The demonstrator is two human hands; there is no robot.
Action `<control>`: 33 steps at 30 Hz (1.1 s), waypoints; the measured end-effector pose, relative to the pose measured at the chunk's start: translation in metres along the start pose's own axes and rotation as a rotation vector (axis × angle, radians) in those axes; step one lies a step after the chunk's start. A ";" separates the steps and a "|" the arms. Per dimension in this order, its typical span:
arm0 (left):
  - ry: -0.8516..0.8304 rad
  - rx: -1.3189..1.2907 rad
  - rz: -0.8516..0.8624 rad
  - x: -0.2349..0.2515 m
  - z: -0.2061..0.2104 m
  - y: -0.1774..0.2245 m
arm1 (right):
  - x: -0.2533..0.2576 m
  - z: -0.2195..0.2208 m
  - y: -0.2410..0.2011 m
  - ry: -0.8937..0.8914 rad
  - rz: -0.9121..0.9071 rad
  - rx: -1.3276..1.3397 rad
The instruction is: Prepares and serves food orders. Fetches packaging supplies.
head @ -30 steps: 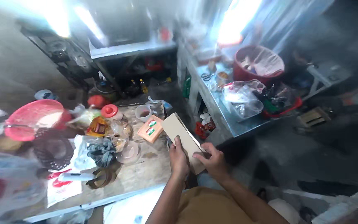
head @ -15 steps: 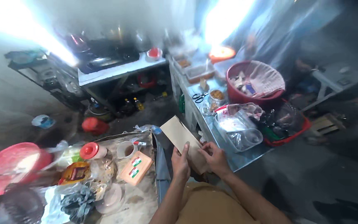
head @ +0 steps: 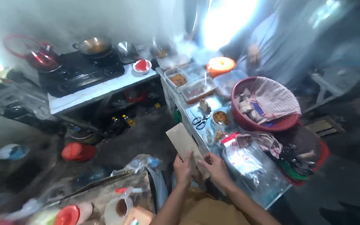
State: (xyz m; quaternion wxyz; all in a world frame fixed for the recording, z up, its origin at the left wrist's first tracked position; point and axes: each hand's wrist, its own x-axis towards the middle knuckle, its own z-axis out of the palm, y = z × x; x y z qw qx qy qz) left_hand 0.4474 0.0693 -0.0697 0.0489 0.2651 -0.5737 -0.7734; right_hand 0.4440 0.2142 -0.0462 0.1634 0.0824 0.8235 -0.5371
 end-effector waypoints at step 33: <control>-0.369 -0.018 -0.011 0.240 0.014 0.113 | 0.195 0.051 -0.108 0.104 -0.113 0.158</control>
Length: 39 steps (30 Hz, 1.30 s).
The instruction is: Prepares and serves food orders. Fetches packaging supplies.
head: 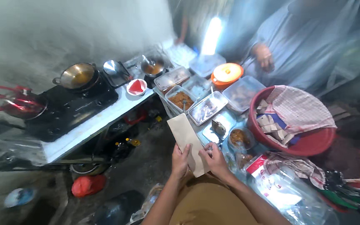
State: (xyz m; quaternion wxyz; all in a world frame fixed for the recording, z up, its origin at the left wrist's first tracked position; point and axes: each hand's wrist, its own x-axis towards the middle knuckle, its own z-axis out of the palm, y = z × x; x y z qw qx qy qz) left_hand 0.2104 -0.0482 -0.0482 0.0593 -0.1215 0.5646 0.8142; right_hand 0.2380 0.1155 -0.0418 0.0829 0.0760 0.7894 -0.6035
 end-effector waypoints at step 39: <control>-0.897 1.359 0.265 0.329 -0.193 0.213 | 0.296 0.159 -0.161 -0.074 -0.451 -0.831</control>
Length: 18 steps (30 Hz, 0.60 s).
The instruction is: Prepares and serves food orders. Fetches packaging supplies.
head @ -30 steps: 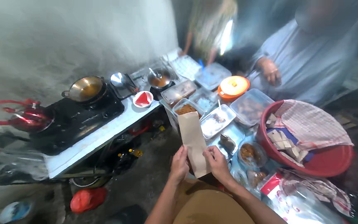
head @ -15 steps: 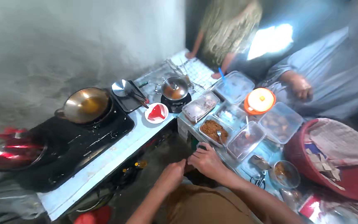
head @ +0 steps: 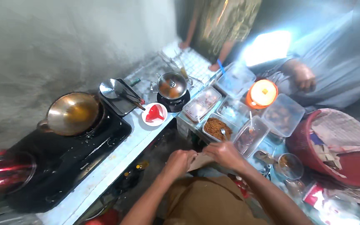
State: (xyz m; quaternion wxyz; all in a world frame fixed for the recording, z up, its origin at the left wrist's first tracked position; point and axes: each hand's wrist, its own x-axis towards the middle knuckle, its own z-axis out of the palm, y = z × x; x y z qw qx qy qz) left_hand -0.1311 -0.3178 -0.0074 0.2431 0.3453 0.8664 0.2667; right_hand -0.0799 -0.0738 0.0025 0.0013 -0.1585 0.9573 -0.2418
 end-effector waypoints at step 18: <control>0.644 -0.670 0.172 0.064 -0.026 0.038 | 0.029 -0.019 0.001 0.670 0.204 0.864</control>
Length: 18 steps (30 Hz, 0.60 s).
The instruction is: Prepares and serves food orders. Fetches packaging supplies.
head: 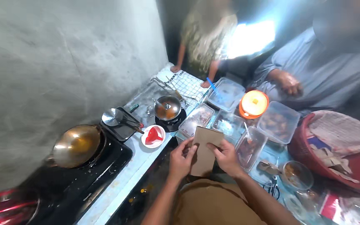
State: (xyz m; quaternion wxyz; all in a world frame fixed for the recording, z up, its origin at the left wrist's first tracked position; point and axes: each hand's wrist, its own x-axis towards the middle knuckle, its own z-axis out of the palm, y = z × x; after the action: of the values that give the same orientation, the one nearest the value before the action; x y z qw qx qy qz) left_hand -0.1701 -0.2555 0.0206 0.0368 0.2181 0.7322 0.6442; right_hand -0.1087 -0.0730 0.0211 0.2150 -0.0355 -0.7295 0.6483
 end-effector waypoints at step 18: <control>0.071 -0.151 -0.256 0.013 0.007 0.002 | 0.030 -0.026 0.014 -0.297 -0.076 0.066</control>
State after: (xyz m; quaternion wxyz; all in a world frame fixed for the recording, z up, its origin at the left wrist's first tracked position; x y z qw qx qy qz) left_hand -0.1786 -0.2442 0.0242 0.1092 0.0968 0.7041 0.6949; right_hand -0.1299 -0.0362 0.0170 0.1302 0.0952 -0.7325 0.6614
